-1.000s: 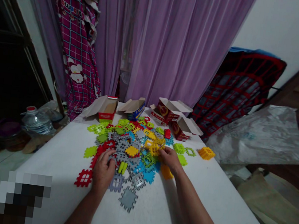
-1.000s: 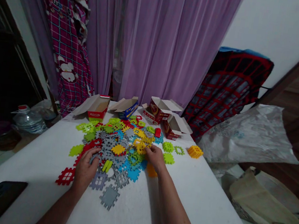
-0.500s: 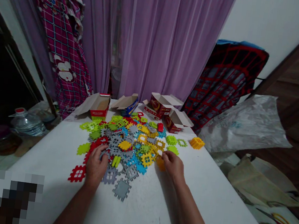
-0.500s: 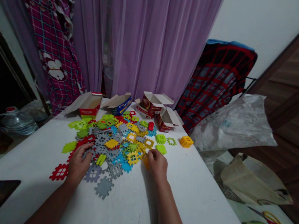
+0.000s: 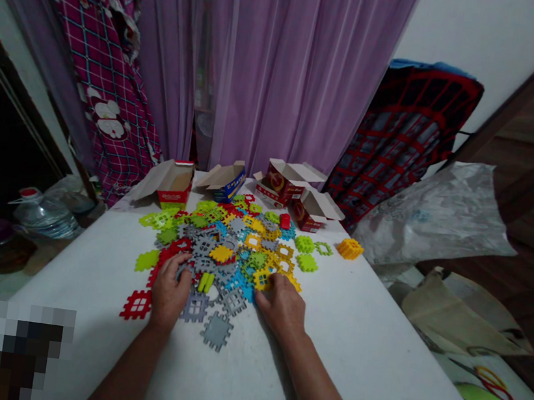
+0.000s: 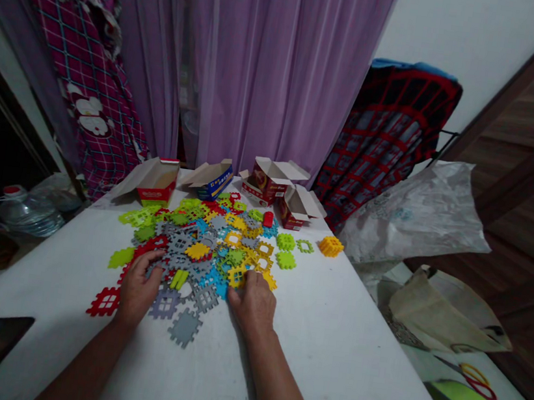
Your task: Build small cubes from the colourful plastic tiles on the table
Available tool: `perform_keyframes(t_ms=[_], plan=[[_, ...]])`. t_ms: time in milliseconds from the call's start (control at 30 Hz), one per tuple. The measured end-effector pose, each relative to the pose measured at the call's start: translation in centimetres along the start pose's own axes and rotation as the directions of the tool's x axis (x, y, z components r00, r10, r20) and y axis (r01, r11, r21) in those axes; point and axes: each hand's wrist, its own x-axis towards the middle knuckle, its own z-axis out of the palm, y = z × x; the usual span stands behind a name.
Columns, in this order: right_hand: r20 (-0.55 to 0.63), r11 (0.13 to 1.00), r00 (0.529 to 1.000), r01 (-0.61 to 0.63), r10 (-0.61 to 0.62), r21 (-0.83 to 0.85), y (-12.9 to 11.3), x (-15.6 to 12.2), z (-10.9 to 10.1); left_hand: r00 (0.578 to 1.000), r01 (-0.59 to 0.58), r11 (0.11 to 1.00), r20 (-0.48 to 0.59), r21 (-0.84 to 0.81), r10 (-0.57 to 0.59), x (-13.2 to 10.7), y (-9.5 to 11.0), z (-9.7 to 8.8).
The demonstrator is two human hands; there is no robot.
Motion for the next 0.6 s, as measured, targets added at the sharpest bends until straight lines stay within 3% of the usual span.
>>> perform_keyframes(t_ms=[267,467,600], plan=[[-0.146,0.996,0.988,-0.030,0.043,0.087,2.5,-0.9,0.2,1.000,-0.003,1.000,-0.017,0.014,0.003,-0.1,-0.1,0.1],[-0.010,0.972,0.993,-0.116,0.120,0.205,3.6,-2.2,0.0,1.000,0.003,1.000,-0.011,0.006,-0.003,0.0,0.3,0.0],[0.003,0.970,0.994,-0.106,0.108,0.221,4.6,-2.7,-0.7,1.000,0.014,1.000,0.002,0.010,-0.014,0.1,0.4,-0.2]])
